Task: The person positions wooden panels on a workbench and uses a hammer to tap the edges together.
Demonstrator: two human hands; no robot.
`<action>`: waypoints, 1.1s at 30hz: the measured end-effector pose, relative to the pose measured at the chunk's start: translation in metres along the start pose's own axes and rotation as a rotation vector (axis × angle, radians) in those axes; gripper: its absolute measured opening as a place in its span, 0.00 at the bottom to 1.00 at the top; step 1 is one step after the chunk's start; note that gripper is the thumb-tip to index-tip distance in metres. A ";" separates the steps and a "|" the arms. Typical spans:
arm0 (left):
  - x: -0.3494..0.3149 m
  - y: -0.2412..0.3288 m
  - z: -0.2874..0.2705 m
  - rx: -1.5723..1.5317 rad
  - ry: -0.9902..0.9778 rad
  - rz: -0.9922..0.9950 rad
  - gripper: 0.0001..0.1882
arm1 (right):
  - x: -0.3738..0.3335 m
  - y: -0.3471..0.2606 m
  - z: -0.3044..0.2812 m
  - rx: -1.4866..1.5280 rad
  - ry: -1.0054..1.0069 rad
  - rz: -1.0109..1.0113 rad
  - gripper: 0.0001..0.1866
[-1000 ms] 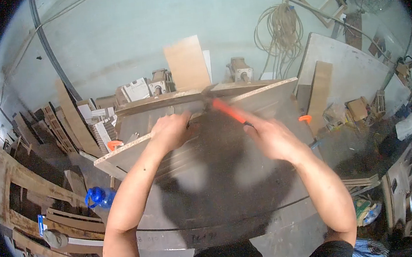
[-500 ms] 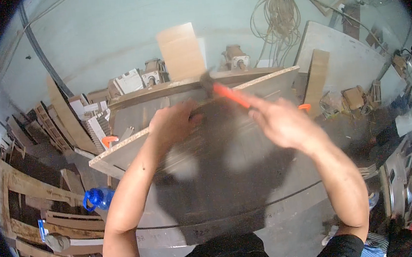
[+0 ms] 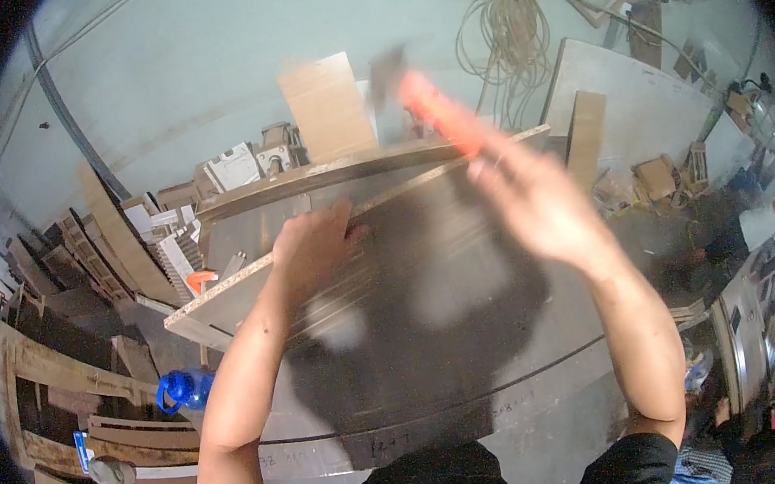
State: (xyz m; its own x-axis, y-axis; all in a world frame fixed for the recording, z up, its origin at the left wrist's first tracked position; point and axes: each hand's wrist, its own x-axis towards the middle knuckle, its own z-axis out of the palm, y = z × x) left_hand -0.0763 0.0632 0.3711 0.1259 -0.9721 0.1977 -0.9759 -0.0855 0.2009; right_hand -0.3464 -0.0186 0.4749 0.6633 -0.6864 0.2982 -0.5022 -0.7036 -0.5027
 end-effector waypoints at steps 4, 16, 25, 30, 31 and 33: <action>0.002 0.006 0.000 0.013 -0.023 0.006 0.19 | 0.002 -0.012 -0.010 0.136 0.612 -0.138 0.30; -0.002 0.015 -0.008 0.095 -0.057 -0.052 0.19 | 0.001 0.000 -0.009 0.167 0.274 -0.253 0.27; 0.001 0.007 -0.004 0.123 -0.055 -0.030 0.23 | -0.011 0.035 0.013 -0.137 -0.395 0.121 0.32; 0.002 -0.003 -0.005 0.119 -0.073 -0.056 0.23 | -0.066 0.104 0.060 0.313 0.132 0.088 0.24; -0.004 -0.013 -0.007 0.112 -0.085 -0.068 0.24 | -0.092 0.121 0.075 0.347 0.153 0.204 0.23; -0.015 -0.026 -0.014 0.113 -0.067 -0.128 0.25 | -0.156 0.181 0.121 0.346 0.231 0.365 0.25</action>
State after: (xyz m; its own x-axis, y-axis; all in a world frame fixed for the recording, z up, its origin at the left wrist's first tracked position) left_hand -0.0500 0.0829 0.3760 0.2420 -0.9638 0.1118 -0.9669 -0.2299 0.1107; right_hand -0.4735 -0.0161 0.2391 0.3219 -0.9242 0.2056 -0.4392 -0.3381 -0.8323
